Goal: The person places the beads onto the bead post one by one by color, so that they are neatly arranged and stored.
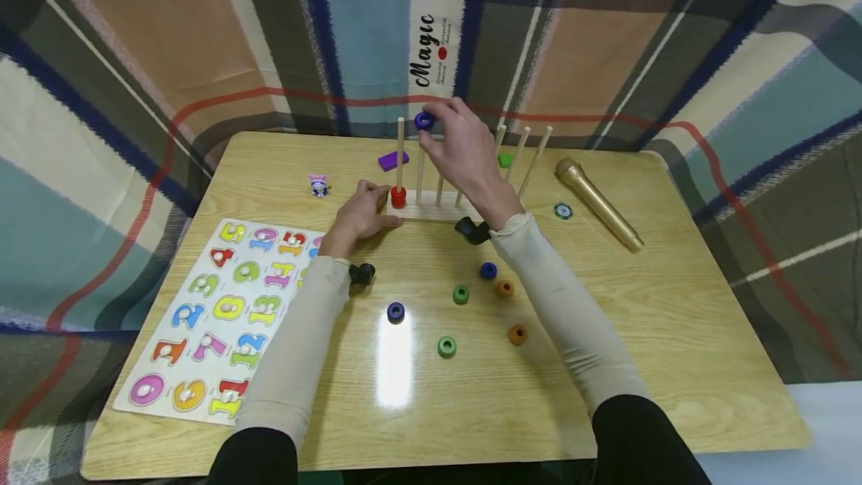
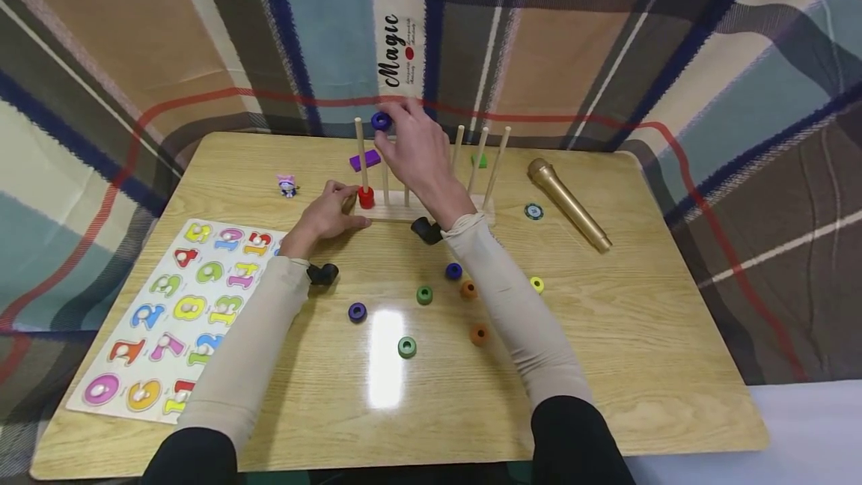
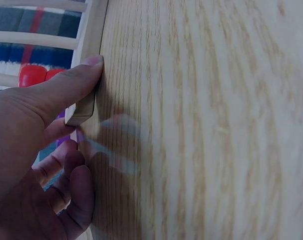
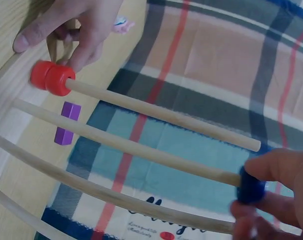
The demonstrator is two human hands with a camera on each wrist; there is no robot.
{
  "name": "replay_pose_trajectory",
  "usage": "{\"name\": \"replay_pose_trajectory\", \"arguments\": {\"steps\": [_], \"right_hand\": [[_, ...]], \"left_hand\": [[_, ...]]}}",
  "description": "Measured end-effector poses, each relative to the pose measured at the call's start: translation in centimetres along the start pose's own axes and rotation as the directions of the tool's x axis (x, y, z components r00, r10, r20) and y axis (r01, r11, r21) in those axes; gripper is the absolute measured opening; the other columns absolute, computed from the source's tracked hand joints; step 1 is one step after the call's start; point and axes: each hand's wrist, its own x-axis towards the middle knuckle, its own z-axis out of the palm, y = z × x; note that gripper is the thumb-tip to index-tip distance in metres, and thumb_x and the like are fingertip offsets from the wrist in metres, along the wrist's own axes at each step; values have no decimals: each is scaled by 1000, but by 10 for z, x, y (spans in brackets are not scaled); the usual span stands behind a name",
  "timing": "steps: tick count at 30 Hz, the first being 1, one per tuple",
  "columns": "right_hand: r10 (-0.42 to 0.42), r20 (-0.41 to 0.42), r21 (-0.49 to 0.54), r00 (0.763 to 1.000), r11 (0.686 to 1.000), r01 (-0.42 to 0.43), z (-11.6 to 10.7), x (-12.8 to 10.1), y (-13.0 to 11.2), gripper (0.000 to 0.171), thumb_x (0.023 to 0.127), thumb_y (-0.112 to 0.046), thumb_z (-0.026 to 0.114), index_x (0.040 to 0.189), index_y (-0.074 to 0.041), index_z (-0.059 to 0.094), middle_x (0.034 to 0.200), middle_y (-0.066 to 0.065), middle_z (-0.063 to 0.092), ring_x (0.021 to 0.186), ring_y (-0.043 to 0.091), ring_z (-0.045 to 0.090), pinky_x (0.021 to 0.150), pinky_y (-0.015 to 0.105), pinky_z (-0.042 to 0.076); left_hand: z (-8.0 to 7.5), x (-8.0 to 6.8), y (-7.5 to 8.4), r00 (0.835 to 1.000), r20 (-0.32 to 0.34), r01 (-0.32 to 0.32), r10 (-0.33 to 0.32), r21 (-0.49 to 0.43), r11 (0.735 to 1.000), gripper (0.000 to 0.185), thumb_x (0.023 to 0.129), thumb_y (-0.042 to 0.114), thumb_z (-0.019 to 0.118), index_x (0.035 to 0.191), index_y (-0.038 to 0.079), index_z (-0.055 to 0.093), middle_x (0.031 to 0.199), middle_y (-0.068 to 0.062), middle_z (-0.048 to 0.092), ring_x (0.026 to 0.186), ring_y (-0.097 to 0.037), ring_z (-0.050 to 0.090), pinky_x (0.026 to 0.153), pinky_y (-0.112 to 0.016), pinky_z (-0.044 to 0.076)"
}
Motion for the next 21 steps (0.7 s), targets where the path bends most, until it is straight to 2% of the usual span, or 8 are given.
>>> {"name": "replay_pose_trajectory", "arguments": {"steps": [4, 7, 11, 13, 16, 18, 19, 21], "right_hand": [[50, 72, -56, 996, 997, -46, 1, 2, -1, 45, 106, -32, 68, 146, -13, 67, 136, 8, 66, 91, 25, 68, 74, 42, 59], [40, 72, -70, 997, 997, -35, 3, 1, -1, 50, 106, -35, 67, 152, -14, 62, 143, 8, 62, 87, 22, 65, 74, 40, 58], [-60, -44, 18, 997, 998, 61, 5, -13, 0, 51, 105, -29, 68, 152, -12, 60, 151, 12, 54, 75, 22, 58, 65, 38, 53], [-149, -93, 56, 984, 986, 154, 7, -27, -1, 44, 103, -23, 70, 144, -8, 65, 144, 14, 56, 73, 23, 58, 63, 36, 50], [-236, 40, 54, 971, 971, 233, 13, -55, -10, 31, 102, -22, 73, 128, -6, 72, 126, 12, 66, 79, 23, 65, 63, 32, 53], [-243, 263, 38, 934, 970, 242, 22, -74, -18, 33, 102, -26, 75, 129, -7, 71, 119, 10, 70, 88, 22, 69, 67, 31, 56], [-223, 389, 19, 894, 972, 234, 28, -84, -21, 36, 102, -29, 75, 131, -9, 71, 118, 8, 71, 90, 21, 70, 71, 31, 57], [-169, 599, -20, 783, 974, 226, 42, -104, -26, 45, 102, -37, 75, 138, -12, 67, 119, 7, 71, 85, 18, 69, 71, 33, 58]], "left_hand": [[-1, 0, -2, 1000, 2, 3, -3, 5, 1000, 89, 101, 40, 76, 170, 11, 30, 159, -19, 28, 146, -44, 43, 122, -58, 36], [-2, 0, -3, 1000, -3, 6, -6, 8, 1000, 88, 101, 40, 75, 170, 10, 29, 160, -20, 28, 146, -44, 43, 123, -59, 35], [-1, 0, -2, 1000, 9, 5, -5, 15, 1000, 88, 101, 41, 75, 170, 11, 29, 160, -20, 28, 146, -45, 43, 122, -59, 36], [-1, 1, -1, 1000, 17, -1, 1, 21, 1000, 89, 101, 41, 75, 170, 11, 29, 161, -20, 27, 146, -45, 43, 122, -59, 37], [-1, 2, 0, 1000, 15, -11, 11, 35, 999, 88, 101, 43, 74, 170, 11, 29, 162, -21, 27, 146, -46, 44, 120, -60, 39], [-1, 1, 0, 1000, 4, -10, 10, 39, 999, 87, 101, 42, 73, 170, 11, 30, 163, -21, 27, 146, -45, 44, 119, -60, 40], [0, 1, 0, 1000, -2, -6, 6, 36, 999, 87, 101, 42, 73, 170, 11, 30, 163, -20, 27, 146, -45, 44, 118, -60, 40], [0, -1, -1, 1000, -12, -2, 2, 26, 1000, 87, 101, 42, 73, 170, 12, 30, 163, -20, 27, 146, -45, 44, 118, -60, 40]]}}
